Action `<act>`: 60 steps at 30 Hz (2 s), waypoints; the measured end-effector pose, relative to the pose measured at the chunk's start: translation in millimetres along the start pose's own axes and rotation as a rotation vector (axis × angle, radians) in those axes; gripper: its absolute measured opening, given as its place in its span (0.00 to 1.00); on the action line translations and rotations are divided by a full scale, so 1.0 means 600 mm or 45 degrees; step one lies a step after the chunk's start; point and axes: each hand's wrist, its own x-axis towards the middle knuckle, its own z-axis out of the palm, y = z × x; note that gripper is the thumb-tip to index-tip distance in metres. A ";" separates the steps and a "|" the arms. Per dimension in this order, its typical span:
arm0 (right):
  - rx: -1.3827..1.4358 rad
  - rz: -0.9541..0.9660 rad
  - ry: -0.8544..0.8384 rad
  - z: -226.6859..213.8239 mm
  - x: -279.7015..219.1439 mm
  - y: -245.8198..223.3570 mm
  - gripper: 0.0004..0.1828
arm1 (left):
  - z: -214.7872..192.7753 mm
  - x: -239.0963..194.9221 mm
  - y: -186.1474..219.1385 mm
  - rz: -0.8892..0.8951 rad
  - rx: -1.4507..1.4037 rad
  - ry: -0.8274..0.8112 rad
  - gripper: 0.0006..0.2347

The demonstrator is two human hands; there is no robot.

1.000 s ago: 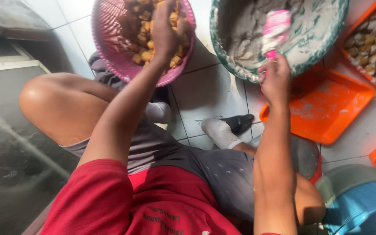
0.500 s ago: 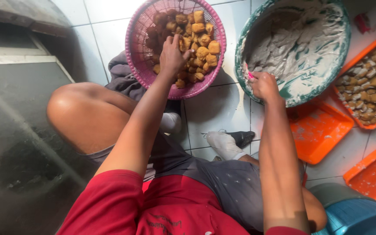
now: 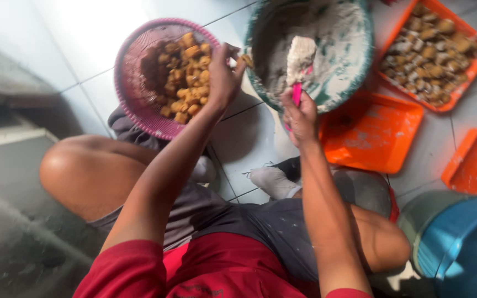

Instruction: The person sits on the floor and repeatedly picks up small fried food pieces from a pink basket. Using a pink spatula, they scoop a white paste from a green bowl and spread it over each piece before placing it into an orange tray.

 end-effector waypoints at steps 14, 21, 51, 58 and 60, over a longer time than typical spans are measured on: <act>-0.292 -0.407 0.364 -0.039 -0.075 -0.100 0.17 | 0.113 -0.029 0.228 -0.677 -0.732 -0.524 0.11; -0.552 -0.558 0.391 -0.051 -0.100 -0.097 0.24 | 0.116 -0.013 0.254 -0.479 -0.407 -0.527 0.14; -1.225 -0.979 0.566 -0.104 -0.140 -0.141 0.11 | 0.064 -0.011 0.295 0.391 -0.350 -0.581 0.17; -0.857 -0.953 0.733 -0.191 -0.113 -0.126 0.17 | 0.103 -0.039 0.283 0.165 -0.807 -0.893 0.15; -0.633 -0.962 0.798 -0.252 -0.116 -0.115 0.19 | 0.148 -0.078 0.246 0.126 -0.702 -1.055 0.14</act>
